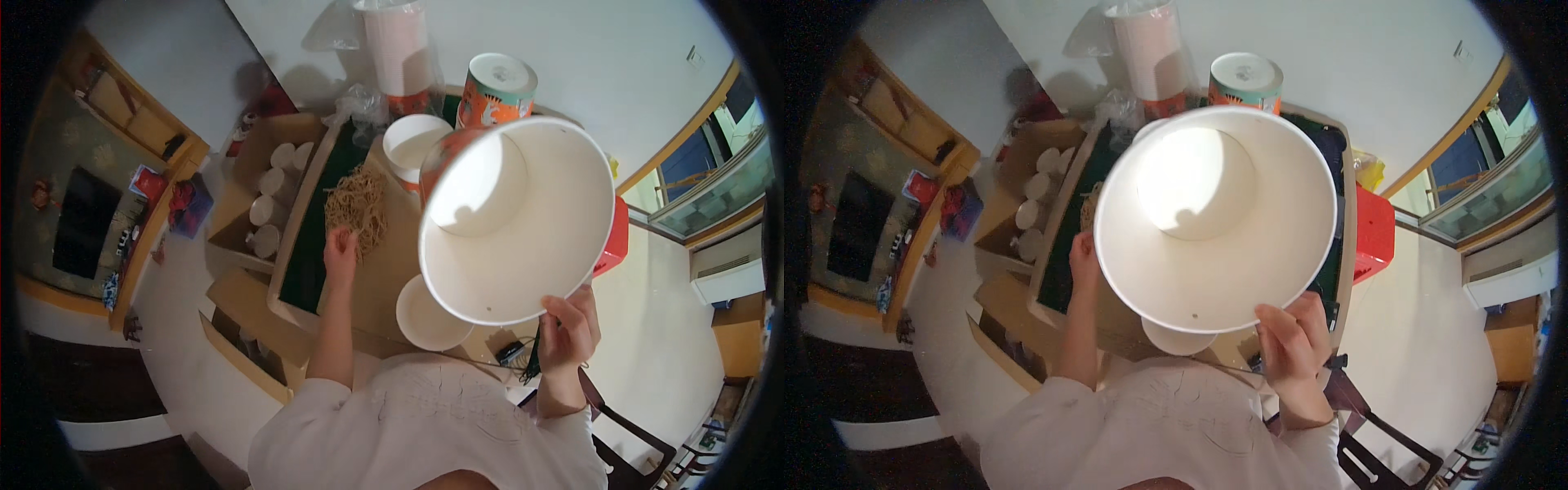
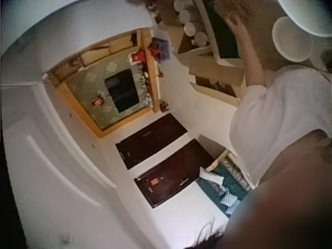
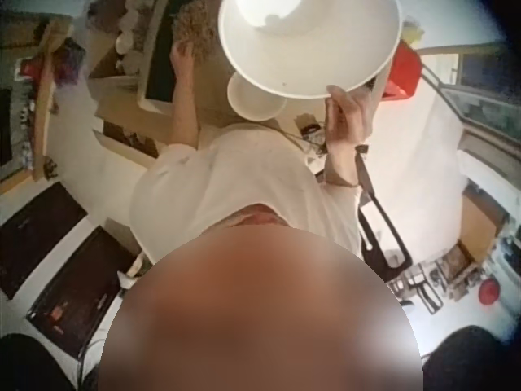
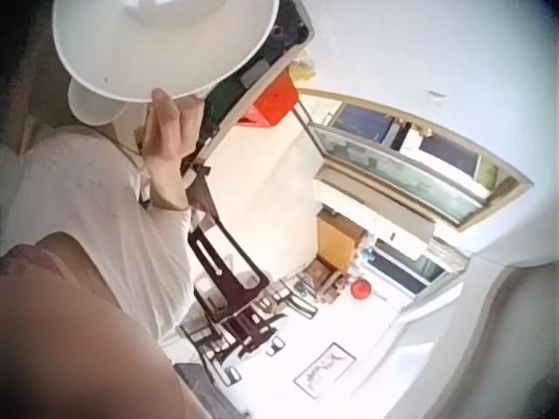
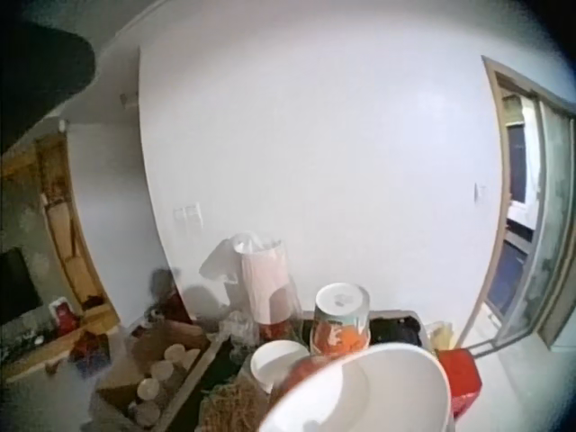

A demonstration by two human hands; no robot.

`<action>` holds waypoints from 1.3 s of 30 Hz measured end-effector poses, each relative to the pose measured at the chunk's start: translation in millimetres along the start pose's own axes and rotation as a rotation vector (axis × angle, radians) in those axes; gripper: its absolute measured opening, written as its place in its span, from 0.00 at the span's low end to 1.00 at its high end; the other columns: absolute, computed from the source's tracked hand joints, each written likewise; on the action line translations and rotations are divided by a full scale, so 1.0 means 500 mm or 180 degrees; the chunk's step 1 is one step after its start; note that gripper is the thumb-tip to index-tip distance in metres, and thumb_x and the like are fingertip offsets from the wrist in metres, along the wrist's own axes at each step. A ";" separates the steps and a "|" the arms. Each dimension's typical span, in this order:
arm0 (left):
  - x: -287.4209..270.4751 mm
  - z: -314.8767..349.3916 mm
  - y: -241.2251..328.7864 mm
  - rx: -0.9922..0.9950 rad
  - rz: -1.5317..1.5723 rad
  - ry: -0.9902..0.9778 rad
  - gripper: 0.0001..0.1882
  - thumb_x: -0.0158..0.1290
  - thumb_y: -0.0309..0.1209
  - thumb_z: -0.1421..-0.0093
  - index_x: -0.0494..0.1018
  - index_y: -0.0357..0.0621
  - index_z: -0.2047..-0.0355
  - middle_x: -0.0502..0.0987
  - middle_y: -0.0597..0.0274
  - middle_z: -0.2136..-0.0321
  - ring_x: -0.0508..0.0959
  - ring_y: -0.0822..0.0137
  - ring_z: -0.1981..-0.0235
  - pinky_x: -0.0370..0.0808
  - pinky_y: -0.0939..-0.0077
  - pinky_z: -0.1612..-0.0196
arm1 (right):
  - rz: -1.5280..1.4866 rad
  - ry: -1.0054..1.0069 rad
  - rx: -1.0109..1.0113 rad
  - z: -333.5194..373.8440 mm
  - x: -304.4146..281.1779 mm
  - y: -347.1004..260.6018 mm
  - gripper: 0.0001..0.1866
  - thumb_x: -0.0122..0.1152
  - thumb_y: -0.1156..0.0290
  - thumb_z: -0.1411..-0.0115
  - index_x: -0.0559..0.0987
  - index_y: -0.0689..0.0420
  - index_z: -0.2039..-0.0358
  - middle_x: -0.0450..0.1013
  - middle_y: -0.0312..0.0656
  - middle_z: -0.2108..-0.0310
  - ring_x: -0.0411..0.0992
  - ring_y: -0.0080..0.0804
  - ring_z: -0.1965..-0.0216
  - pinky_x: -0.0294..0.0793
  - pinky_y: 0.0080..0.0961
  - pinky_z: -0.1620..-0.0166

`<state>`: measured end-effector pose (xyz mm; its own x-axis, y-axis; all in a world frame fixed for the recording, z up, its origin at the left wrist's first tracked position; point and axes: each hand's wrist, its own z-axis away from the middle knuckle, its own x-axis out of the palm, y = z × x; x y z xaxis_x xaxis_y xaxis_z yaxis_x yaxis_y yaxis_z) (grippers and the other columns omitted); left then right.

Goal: Organizing and preparing paper bowls and rubber bands for packaging.

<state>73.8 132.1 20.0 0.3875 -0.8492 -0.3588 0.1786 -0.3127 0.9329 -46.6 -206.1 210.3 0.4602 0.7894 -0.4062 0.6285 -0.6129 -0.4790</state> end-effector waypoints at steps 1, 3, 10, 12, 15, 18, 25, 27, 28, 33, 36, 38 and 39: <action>-0.004 0.004 0.014 0.0352 0.0265 0.0022 0.19 0.51 0.36 0.41 0.65 0.43 0.52 0.67 0.58 0.55 0.68 0.64 0.54 0.66 0.70 0.53 | -0.0035 -0.0045 -0.0046 0.000 0.008 0.000 0.16 0.62 0.87 0.61 0.75 0.61 0.68 0.67 0.43 0.74 0.68 0.39 0.72 0.67 0.27 0.69; -0.002 0.051 0.140 0.0691 0.1121 -0.0448 0.29 0.49 0.40 0.40 0.56 0.42 0.43 0.57 0.55 0.44 0.59 0.62 0.43 0.57 0.68 0.43 | -0.0005 -0.0095 -0.0001 0.000 0.034 0.007 0.17 0.63 0.87 0.62 0.75 0.62 0.68 0.68 0.42 0.74 0.68 0.38 0.73 0.67 0.26 0.69; 0.007 0.155 0.352 0.1271 0.2332 -0.2053 0.54 0.58 0.32 0.51 0.29 0.51 0.36 0.38 0.56 0.37 0.45 0.59 0.37 0.49 0.58 0.38 | -0.0279 -0.0068 0.0243 -0.001 0.118 0.012 0.14 0.63 0.87 0.59 0.76 0.61 0.69 0.65 0.41 0.77 0.65 0.34 0.77 0.63 0.24 0.75; 0.017 0.179 0.381 0.1227 0.2473 -0.2112 0.48 0.52 0.22 0.49 0.31 0.46 0.37 0.45 0.54 0.39 0.51 0.60 0.39 0.51 0.62 0.39 | -0.0238 -0.0142 0.0196 -0.001 0.128 0.031 0.14 0.64 0.86 0.58 0.76 0.59 0.68 0.65 0.40 0.78 0.65 0.34 0.77 0.64 0.24 0.75; 0.040 0.173 0.383 0.1299 0.1988 -0.1228 0.38 0.39 0.12 0.51 0.44 0.39 0.38 0.55 0.53 0.43 0.58 0.61 0.41 0.53 0.68 0.39 | -0.0330 -0.0276 0.0332 -0.010 0.128 0.020 0.13 0.63 0.84 0.56 0.77 0.58 0.68 0.66 0.41 0.78 0.67 0.35 0.76 0.66 0.27 0.74; 0.053 0.171 0.407 0.1493 0.2367 -0.0628 0.38 0.31 0.11 0.60 0.55 0.35 0.42 0.58 0.53 0.44 0.59 0.61 0.42 0.53 0.66 0.39 | -0.0254 -0.0869 0.0376 -0.041 0.105 -0.009 0.14 0.59 0.80 0.53 0.75 0.57 0.62 0.69 0.41 0.74 0.70 0.37 0.73 0.70 0.29 0.72; 0.070 0.209 0.481 0.2100 0.2259 -0.0422 0.34 0.31 0.13 0.60 0.62 0.32 0.47 0.65 0.53 0.48 0.65 0.62 0.47 0.60 0.68 0.42 | 0.1632 -0.1564 0.0220 -0.182 0.189 0.006 0.27 0.51 0.74 0.46 0.61 0.65 0.45 0.72 0.46 0.78 0.73 0.39 0.77 0.72 0.29 0.75; 0.072 0.218 0.492 0.2122 0.2353 -0.0401 0.35 0.30 0.13 0.61 0.63 0.32 0.48 0.65 0.53 0.48 0.66 0.62 0.48 0.61 0.69 0.43 | 0.1932 -0.1539 0.0057 -0.196 0.200 0.018 0.29 0.50 0.75 0.48 0.59 0.66 0.44 0.72 0.46 0.79 0.73 0.39 0.79 0.73 0.29 0.76; 0.074 0.220 0.496 0.2103 0.2338 -0.0418 0.35 0.30 0.13 0.61 0.63 0.32 0.48 0.65 0.53 0.48 0.66 0.62 0.48 0.61 0.69 0.43 | 0.2236 -0.1505 -0.0141 -0.201 0.201 0.022 0.31 0.50 0.76 0.49 0.58 0.68 0.44 0.72 0.46 0.79 0.73 0.38 0.80 0.73 0.28 0.77; 0.072 0.227 0.503 0.2298 0.2272 -0.0530 0.34 0.30 0.13 0.61 0.63 0.32 0.48 0.67 0.53 0.50 0.66 0.63 0.48 0.60 0.70 0.44 | 0.2208 -0.1250 -0.0132 -0.208 0.210 0.030 0.38 0.58 0.77 0.58 0.58 0.70 0.44 0.70 0.41 0.80 0.72 0.27 0.79 0.72 0.21 0.79; 0.073 0.225 0.498 0.2513 0.2035 -0.0418 0.33 0.30 0.13 0.60 0.64 0.31 0.49 0.67 0.52 0.50 0.67 0.63 0.48 0.60 0.70 0.43 | 0.2045 -0.1372 0.0066 -0.212 0.209 0.028 0.39 0.57 0.77 0.57 0.55 0.70 0.42 0.71 0.44 0.77 0.74 0.31 0.77 0.74 0.23 0.78; 0.070 0.225 0.501 0.2522 0.2021 -0.0404 0.33 0.30 0.13 0.60 0.64 0.31 0.49 0.67 0.52 0.50 0.67 0.62 0.48 0.60 0.70 0.43 | 0.1771 -0.1345 0.0199 -0.215 0.209 0.027 0.40 0.56 0.78 0.56 0.53 0.68 0.41 0.72 0.46 0.74 0.75 0.34 0.75 0.75 0.26 0.76; 0.067 0.226 0.503 0.2531 0.2003 -0.0388 0.33 0.31 0.13 0.60 0.64 0.31 0.49 0.67 0.52 0.50 0.66 0.62 0.48 0.59 0.70 0.43 | 0.1768 -0.1342 0.0192 -0.217 0.207 0.025 0.40 0.56 0.78 0.56 0.53 0.68 0.41 0.72 0.46 0.74 0.75 0.34 0.75 0.75 0.26 0.76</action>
<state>29.6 -23.3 246.1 0.1011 -0.9807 0.1676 -0.6950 0.0509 0.7172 77.0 -128.4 246.6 0.4131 0.2854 -0.8648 0.3292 -0.9322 -0.1504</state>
